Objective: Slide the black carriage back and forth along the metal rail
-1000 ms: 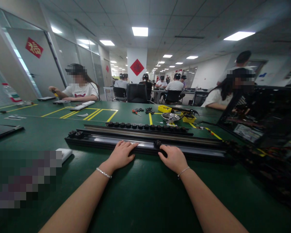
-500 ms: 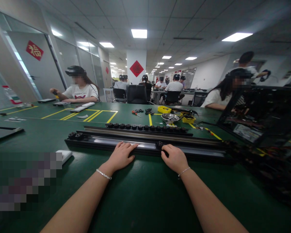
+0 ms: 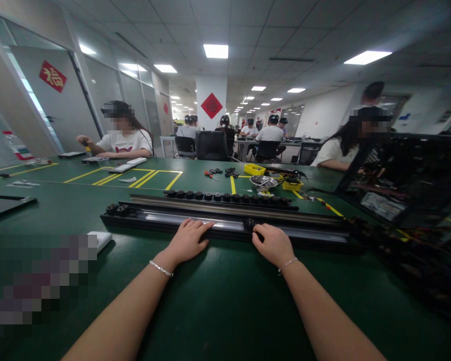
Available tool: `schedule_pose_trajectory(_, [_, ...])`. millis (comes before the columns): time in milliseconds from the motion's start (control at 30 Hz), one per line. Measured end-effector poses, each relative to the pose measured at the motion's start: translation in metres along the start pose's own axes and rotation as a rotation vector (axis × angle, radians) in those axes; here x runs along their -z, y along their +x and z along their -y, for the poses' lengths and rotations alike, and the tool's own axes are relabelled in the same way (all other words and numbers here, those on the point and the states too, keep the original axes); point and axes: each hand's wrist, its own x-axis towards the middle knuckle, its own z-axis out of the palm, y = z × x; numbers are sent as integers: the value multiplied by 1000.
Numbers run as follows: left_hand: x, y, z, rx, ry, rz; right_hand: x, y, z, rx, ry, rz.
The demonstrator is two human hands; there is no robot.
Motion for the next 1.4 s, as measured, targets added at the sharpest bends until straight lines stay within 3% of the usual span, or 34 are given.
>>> schedule_pose_trajectory(600, [3,0,-2,8,-7,-1,-1,-10,-10,19,4,87])
schedule_pose_trajectory(833, [1,0,-1,-3,-3,-8,-7,-21,-15,26,-15,27])
schedule_pose_trajectory(1400, [-1,0,2,-4,5,-8,-1,-17,-15,43,6,94])
